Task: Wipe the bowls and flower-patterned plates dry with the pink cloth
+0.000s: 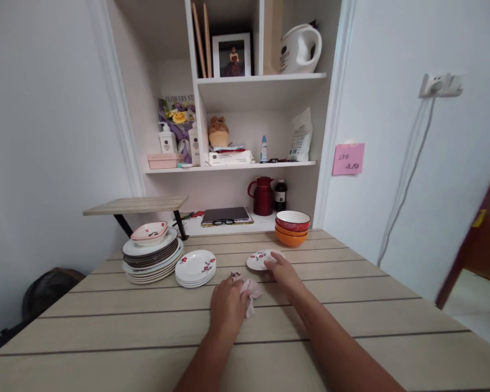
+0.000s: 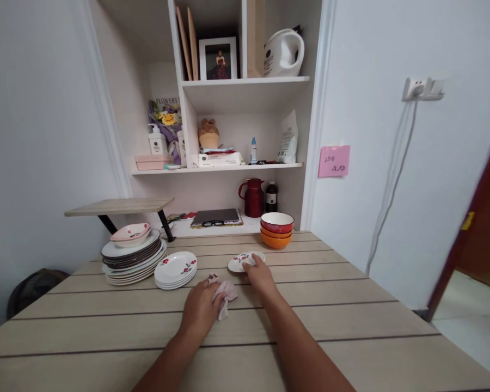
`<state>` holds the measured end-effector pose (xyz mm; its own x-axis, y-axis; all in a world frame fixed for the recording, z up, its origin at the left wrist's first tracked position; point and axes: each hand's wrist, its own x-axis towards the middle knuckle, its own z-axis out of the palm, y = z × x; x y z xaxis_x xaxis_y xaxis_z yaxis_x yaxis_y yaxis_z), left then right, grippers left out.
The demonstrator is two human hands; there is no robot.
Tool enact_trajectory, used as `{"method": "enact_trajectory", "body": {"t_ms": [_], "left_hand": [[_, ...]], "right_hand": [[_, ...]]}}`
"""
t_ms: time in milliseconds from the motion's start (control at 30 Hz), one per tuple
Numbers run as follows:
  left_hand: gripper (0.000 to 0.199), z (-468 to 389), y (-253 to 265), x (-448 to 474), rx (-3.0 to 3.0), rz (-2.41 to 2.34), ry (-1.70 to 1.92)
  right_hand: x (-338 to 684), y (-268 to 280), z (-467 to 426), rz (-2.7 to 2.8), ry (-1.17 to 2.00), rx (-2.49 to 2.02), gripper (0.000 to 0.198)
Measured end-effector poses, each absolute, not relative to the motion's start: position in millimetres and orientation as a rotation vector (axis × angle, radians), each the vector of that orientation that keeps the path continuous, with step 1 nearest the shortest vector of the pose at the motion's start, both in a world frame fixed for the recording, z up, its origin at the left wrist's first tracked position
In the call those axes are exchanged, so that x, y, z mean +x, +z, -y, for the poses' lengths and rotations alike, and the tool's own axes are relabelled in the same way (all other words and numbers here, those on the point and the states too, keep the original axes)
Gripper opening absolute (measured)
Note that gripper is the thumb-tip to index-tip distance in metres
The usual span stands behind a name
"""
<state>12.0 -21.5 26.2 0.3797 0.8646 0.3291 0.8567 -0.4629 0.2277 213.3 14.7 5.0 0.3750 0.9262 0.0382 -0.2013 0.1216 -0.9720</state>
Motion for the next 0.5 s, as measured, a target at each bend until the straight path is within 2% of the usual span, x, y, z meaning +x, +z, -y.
{"method": "enact_trajectory", "body": {"t_ms": [267, 400, 500], "left_hand": [[0.021, 20, 24, 11, 2.567, -1.528, 0.665], [0.022, 20, 24, 11, 2.564, -1.490, 0.654], [0.022, 19, 23, 10, 2.556, -1.478, 0.648]], "right_hand": [[222, 28, 7, 1.245, 0.544, -1.757, 0.017], [215, 38, 18, 1.438, 0.440, -1.968, 0.034], [208, 45, 22, 1.530, 0.378, -2.088, 0.040]]}}
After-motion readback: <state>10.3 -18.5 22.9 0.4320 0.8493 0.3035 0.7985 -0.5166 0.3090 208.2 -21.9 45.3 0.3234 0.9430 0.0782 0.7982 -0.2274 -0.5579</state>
